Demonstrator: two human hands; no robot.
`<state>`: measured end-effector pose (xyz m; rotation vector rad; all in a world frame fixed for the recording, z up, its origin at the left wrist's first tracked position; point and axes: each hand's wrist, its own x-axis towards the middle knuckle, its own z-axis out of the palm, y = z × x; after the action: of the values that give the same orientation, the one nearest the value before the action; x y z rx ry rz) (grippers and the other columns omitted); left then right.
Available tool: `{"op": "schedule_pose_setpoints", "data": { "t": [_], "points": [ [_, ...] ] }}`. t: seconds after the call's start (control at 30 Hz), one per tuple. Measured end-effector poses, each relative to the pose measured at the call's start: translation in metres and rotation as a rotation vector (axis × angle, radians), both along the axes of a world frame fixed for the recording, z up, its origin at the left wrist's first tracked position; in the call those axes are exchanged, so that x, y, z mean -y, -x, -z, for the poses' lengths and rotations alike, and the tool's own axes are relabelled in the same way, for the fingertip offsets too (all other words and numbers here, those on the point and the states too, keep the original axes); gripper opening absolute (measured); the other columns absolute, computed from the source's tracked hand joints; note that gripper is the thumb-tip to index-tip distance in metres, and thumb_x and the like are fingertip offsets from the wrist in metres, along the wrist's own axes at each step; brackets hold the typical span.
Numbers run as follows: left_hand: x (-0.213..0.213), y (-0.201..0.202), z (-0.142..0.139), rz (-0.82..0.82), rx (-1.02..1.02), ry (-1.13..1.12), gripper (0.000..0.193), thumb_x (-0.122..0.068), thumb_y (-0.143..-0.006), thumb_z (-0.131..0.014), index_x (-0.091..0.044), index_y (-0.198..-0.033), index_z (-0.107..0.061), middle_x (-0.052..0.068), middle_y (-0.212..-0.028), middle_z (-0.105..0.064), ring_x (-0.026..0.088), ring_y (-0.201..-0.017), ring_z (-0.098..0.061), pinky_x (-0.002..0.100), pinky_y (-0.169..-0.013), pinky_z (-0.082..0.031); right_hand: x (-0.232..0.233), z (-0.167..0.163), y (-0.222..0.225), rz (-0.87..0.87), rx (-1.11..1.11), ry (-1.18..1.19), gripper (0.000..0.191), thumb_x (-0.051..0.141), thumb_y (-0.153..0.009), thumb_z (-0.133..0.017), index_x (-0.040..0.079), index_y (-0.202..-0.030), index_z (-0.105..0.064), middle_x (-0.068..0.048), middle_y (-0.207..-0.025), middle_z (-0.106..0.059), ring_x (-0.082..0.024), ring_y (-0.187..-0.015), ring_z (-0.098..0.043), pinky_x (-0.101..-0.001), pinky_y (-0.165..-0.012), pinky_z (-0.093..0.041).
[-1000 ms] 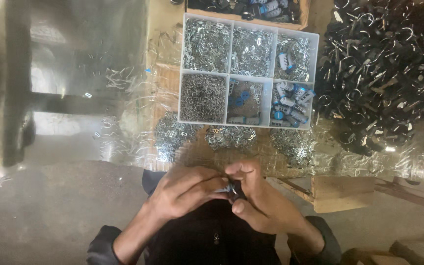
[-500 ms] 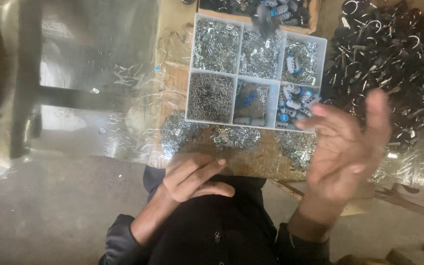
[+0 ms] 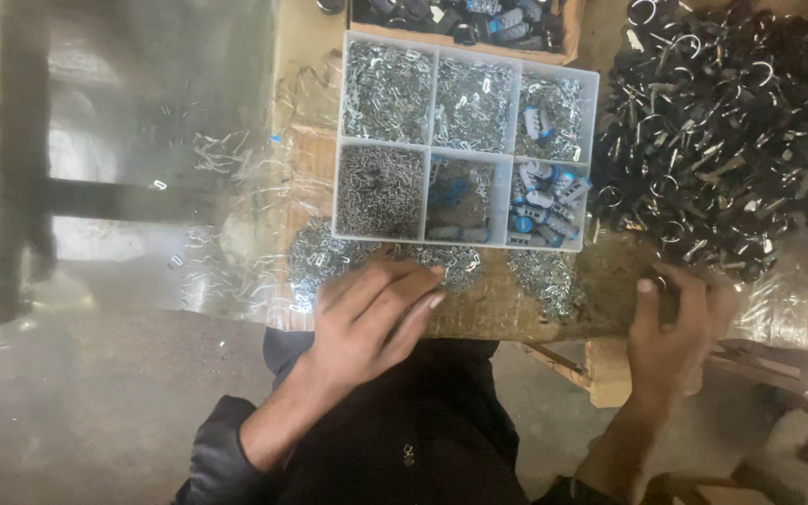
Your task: The person assembles small key cylinders by hand, inserting metal pins into a cylindrical housing and securing them with a blue plastic cap. The person repeatedly picks up components from a compartmentalized tray and assembles them one at a time.
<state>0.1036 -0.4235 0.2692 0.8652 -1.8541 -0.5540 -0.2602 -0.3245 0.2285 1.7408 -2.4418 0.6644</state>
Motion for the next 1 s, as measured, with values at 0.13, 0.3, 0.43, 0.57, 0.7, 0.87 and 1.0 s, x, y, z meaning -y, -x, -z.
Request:
{"op": "schedule_pose_setpoints", "data": {
  "t": [0.13,0.3,0.43,0.57,0.7,0.87,1.0],
  "points": [
    [0.022,0.022,-0.016,-0.025,0.108,-0.013,0.025,-0.010,-0.092,-0.081,-0.006,-0.114,-0.070,0.007,-0.106,-0.068,0.023,-0.089,-0.069,0.035,-0.071,-0.057,-0.009,-0.004,0.014,-0.148,0.037,-0.027,0.015,0.013,-0.100,-0.073,0.012,-0.116,-0.073,-0.008,-0.134,-0.065,-0.024,-0.135,-0.055,-0.0417,-0.124,-0.033],
    [0.048,0.065,-0.029,0.033,0.163,-0.044,0.021,-0.011,-0.090,-0.082,-0.007,-0.107,-0.071,0.006,-0.104,-0.065,0.023,-0.093,-0.063,0.034,-0.068,-0.058,-0.007,-0.004,0.019,-0.203,-0.112,0.143,0.012,0.013,-0.100,-0.073,0.008,-0.111,-0.074,-0.008,-0.123,-0.072,-0.023,-0.126,-0.061,-0.0418,-0.119,-0.034],
    [0.065,0.105,-0.030,-0.103,0.304,-0.027,0.026,-0.001,-0.075,-0.076,-0.006,-0.101,-0.071,0.009,-0.107,-0.062,0.026,-0.101,-0.061,0.035,-0.073,-0.059,0.006,0.005,0.017,-0.076,-0.065,0.397,0.012,0.009,-0.106,-0.066,0.005,-0.113,-0.074,-0.008,-0.116,-0.073,-0.020,-0.112,-0.061,-0.0379,-0.108,-0.044],
    [0.073,0.117,-0.027,-0.199,0.401,-0.031,0.024,-0.001,-0.068,-0.074,-0.004,-0.091,-0.068,0.013,-0.108,-0.062,0.029,-0.102,-0.062,0.037,-0.077,-0.059,0.029,0.005,-0.002,-0.123,0.004,0.515,0.009,0.005,-0.108,-0.065,0.006,-0.110,-0.073,-0.010,-0.110,-0.075,-0.022,-0.103,-0.065,-0.0390,-0.102,-0.047],
    [0.072,0.108,-0.030,-0.184,0.376,0.026,0.025,-0.003,-0.071,-0.073,-0.002,-0.096,-0.067,0.013,-0.107,-0.065,0.028,-0.102,-0.062,0.039,-0.082,-0.058,0.061,-0.007,-0.051,-0.224,0.208,0.595,0.006,0.009,-0.103,-0.067,0.006,-0.107,-0.071,-0.006,-0.100,-0.073,-0.019,-0.092,-0.063,-0.0375,-0.095,-0.047],
    [0.063,0.058,-0.046,-0.217,0.113,-0.012,0.018,-0.005,-0.097,-0.078,-0.002,-0.110,-0.067,0.009,-0.107,-0.068,0.025,-0.098,-0.063,0.039,-0.080,-0.054,0.101,-0.043,-0.120,-0.538,0.131,0.352,0.014,0.025,-0.098,-0.069,0.012,-0.101,-0.074,-0.006,-0.110,-0.071,-0.020,-0.109,-0.056,-0.0411,-0.105,-0.037],
    [0.061,0.006,-0.051,-0.363,0.012,0.062,0.024,0.004,-0.090,-0.078,-0.005,-0.110,-0.068,0.009,-0.107,-0.068,0.026,-0.100,-0.062,0.041,-0.084,-0.051,0.125,-0.066,-0.173,-0.710,0.020,0.181,0.033,0.045,-0.094,-0.069,0.016,-0.106,-0.080,-0.011,-0.132,-0.056,-0.029,-0.129,-0.039,-0.0491,-0.110,-0.029]
  ]
}}
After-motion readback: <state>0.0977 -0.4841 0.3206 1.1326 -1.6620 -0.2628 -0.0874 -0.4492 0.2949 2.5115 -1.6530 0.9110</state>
